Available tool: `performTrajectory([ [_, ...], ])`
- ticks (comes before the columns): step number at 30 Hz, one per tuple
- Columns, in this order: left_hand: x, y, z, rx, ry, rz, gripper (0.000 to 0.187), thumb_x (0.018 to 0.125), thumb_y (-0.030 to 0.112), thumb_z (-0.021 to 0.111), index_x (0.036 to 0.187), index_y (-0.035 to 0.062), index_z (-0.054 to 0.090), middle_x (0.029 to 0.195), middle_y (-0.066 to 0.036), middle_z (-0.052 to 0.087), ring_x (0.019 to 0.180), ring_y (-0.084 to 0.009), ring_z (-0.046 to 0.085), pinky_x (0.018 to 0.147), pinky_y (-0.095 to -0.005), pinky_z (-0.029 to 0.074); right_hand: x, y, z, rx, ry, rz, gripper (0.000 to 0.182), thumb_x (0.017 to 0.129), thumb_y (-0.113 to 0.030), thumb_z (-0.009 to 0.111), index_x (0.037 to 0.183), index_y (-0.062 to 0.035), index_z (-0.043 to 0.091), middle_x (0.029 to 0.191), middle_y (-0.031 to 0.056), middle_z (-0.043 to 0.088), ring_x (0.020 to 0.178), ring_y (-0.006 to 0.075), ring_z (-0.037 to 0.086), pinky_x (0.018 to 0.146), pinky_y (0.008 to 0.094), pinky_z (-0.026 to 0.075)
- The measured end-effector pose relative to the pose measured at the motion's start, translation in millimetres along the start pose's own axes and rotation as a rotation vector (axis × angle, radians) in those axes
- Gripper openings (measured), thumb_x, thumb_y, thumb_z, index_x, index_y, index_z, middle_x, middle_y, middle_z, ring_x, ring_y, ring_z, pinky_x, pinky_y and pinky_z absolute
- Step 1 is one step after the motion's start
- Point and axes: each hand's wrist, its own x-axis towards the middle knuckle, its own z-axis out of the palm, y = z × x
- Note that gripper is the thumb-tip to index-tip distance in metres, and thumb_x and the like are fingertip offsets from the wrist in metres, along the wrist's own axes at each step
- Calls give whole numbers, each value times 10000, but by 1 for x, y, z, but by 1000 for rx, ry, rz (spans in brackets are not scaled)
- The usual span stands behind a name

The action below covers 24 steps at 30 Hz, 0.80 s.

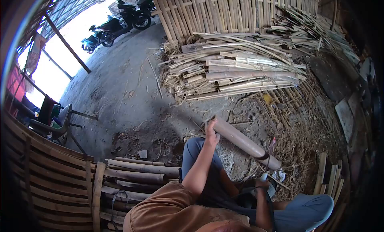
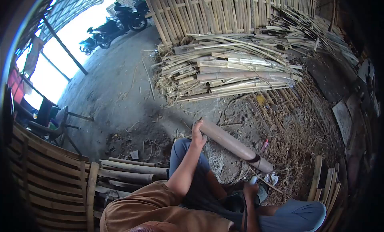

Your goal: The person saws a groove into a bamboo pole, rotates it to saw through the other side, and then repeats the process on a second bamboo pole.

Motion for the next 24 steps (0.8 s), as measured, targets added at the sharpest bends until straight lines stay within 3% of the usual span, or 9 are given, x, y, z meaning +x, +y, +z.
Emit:
performTrajectory([
  [7, -17, 9, 12, -2, 72, 51, 336, 739, 251, 774, 1020, 116, 649, 1036, -38, 617, 943, -202, 596, 855, -404, 461, -25, -48, -22, -216, -215, -222, 438, 739, -231, 671, 1037, 86, 625, 1032, 293, 653, 977, 441, 647, 864, 507, 513],
  [11, 13, -21, -34, 186, -56, 226, 392, 797, 306, 721, 1122, 102, 645, 1131, -63, 612, 1040, -217, 574, 906, -402, 450, -14, -36, -22, 116, -73, 60, 408, 755, -240, 714, 1042, 45, 663, 1009, 259, 689, 1003, 422, 658, 863, 480, 529],
  [14, -22, 6, 2, 128, 29, -102, 394, 861, 350, 651, 1151, 83, 638, 1184, -59, 601, 1109, -202, 526, 1013, -389, 377, 23, 9, 11, 227, 39, 120, 364, 781, -245, 693, 966, 68, 672, 906, 225, 701, 881, 358, 689, 738, 466, 522],
  [15, -11, -5, -12, 171, -47, 35, 417, 893, 349, 624, 1204, 71, 619, 1229, -69, 588, 1177, -205, 505, 1057, -400, 338, 13, 3, 4, 212, 47, 169, 357, 775, -244, 684, 953, 65, 672, 875, 205, 701, 837, 337, 683, 708, 463, 514],
  [16, -3, -6, -27, 187, -277, -7, 598, 906, 524, 584, 1351, 130, 514, 1340, -71, 529, 1295, -225, 409, 1100, -491, 268, 7, -8, -9, 206, -46, 137, 340, 743, -224, 673, 928, 61, 668, 862, 209, 696, 813, 339, 673, 695, 466, 508],
  [18, -31, -3, 8, 105, -136, -99, 501, 930, 318, 609, 1320, 13, 533, 1295, -133, 560, 1225, -262, 510, 1068, -454, 369, 3, -16, -30, 141, -112, -41, 406, 764, -291, 677, 972, 57, 660, 1004, 271, 673, 1000, 417, 647, 856, 484, 505],
  [19, -22, -15, -1, 195, -335, -59, 617, 946, 426, 572, 1437, 91, 405, 1396, -132, 477, 1263, -303, 478, 1097, -497, 321, -34, -80, -104, 96, -201, -59, 411, 751, -296, 695, 990, 38, 667, 876, 237, 688, 836, 388, 683, 736, 456, 532],
  [21, -24, -26, 1, 204, -346, -70, 553, 936, 334, 586, 1333, -38, 486, 1305, -138, 546, 1229, -286, 508, 1077, -419, 357, -21, -82, -137, 289, -329, -131, 386, 758, -274, 707, 1013, 14, 675, 726, 162, 679, 635, 307, 670, 587, 407, 527],
  [24, -25, -28, 2, 259, -444, 28, 487, 895, 292, 617, 1252, -36, 573, 1269, -130, 561, 1177, -253, 527, 1053, -394, 365, -55, -152, -258, 151, -258, -209, 320, 756, -174, 734, 999, 23, 669, 723, 106, 667, 606, 156, 643, 531, 329, 501],
])
